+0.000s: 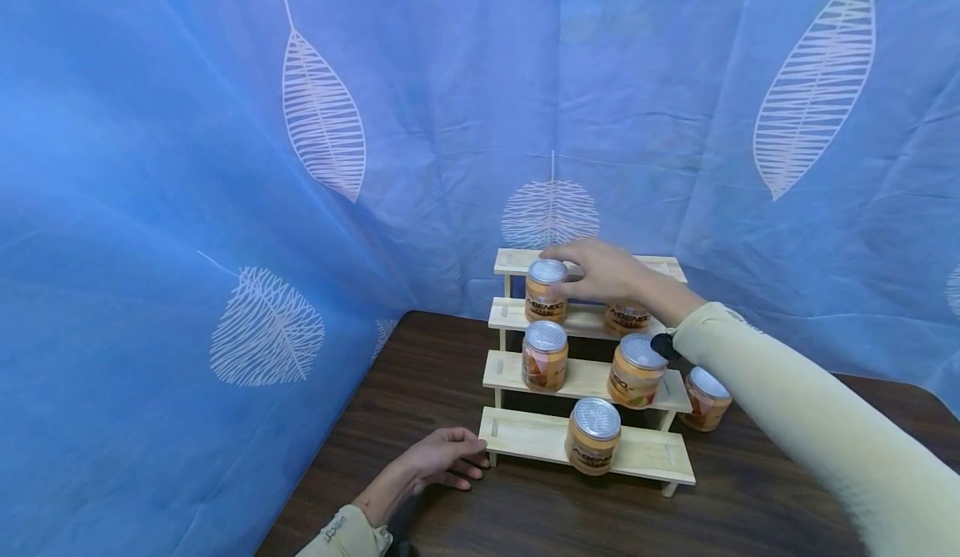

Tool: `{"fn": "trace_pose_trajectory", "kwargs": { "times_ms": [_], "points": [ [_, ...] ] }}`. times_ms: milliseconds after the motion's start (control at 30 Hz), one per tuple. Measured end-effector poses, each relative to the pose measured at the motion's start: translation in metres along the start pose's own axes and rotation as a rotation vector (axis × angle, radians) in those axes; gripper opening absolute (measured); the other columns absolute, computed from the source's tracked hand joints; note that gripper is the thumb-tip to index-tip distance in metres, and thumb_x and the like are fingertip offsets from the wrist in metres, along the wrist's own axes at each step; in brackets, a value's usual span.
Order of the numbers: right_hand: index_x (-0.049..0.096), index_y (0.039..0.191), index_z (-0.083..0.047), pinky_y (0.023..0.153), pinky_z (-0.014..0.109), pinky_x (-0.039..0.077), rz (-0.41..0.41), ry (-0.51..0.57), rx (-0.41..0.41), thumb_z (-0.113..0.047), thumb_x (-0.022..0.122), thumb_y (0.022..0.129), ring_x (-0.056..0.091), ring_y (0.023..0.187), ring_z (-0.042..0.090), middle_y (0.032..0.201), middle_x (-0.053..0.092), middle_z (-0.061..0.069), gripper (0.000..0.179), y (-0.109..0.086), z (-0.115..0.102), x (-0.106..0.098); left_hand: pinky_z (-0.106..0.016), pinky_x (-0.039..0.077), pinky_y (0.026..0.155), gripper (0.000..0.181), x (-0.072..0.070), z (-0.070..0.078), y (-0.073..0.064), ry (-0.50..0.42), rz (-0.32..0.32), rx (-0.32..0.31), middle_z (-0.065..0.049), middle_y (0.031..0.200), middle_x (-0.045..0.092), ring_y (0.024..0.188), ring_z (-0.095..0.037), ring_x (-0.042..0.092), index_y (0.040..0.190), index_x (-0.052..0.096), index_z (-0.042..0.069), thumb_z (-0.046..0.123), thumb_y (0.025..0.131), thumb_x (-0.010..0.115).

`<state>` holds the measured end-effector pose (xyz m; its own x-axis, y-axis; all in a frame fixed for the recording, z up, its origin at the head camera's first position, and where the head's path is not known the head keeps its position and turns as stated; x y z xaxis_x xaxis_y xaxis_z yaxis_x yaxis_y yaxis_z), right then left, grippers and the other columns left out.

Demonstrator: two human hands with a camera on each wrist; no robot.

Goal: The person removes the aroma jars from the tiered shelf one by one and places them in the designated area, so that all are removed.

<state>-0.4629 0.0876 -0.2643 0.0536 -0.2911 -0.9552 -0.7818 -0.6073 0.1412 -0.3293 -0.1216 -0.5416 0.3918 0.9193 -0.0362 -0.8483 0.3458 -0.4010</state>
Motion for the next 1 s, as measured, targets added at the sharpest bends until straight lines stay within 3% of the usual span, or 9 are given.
{"fn": "trace_pose_trajectory", "kwargs": {
  "times_ms": [267,500,1000],
  "points": [
    [0.054,0.144,-0.02,0.109,0.061,0.041,0.0,-0.09,-0.034,-0.049,0.069,0.091,0.051,0.134,0.038,0.146,0.056,0.013,0.062,0.002,-0.005,0.004,-0.024,0.057,0.063,0.027,0.001,0.003,-0.001,0.0,0.0,0.002,-0.006,0.098,0.073,0.079,-0.01,0.069,0.106,0.064,0.006,0.032,0.099,0.064],
    [0.052,0.147,-0.019,0.109,0.061,0.041,0.006,-0.157,-0.042,-0.049,0.072,0.089,0.052,0.133,0.039,0.145,0.057,0.014,0.069,0.004,-0.006,0.009,-0.024,0.057,0.063,0.026,0.001,0.003,-0.001,0.003,0.002,-0.004,-0.006,0.098,0.073,0.079,-0.01,0.069,0.106,0.064,0.006,0.031,0.099,0.063],
    [0.052,0.146,-0.02,0.101,0.059,0.048,0.026,-0.101,-0.008,-0.044,0.072,0.09,0.059,0.124,0.038,0.144,0.057,0.016,0.064,0.007,-0.006,0.01,-0.024,0.057,0.063,0.027,0.0,0.001,-0.001,-0.001,0.0,-0.003,-0.006,0.098,0.072,0.079,-0.01,0.069,0.106,0.064,0.006,0.032,0.099,0.064]
  ]
}}
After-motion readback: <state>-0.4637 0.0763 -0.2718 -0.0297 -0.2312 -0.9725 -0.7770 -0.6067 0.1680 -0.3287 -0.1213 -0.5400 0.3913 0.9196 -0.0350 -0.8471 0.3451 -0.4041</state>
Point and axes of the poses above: each hand's wrist, its own y-axis towards the middle knuckle, its own x-axis out of the palm, z = x × y, the point moved 9 cm from there along y, towards the middle knuckle
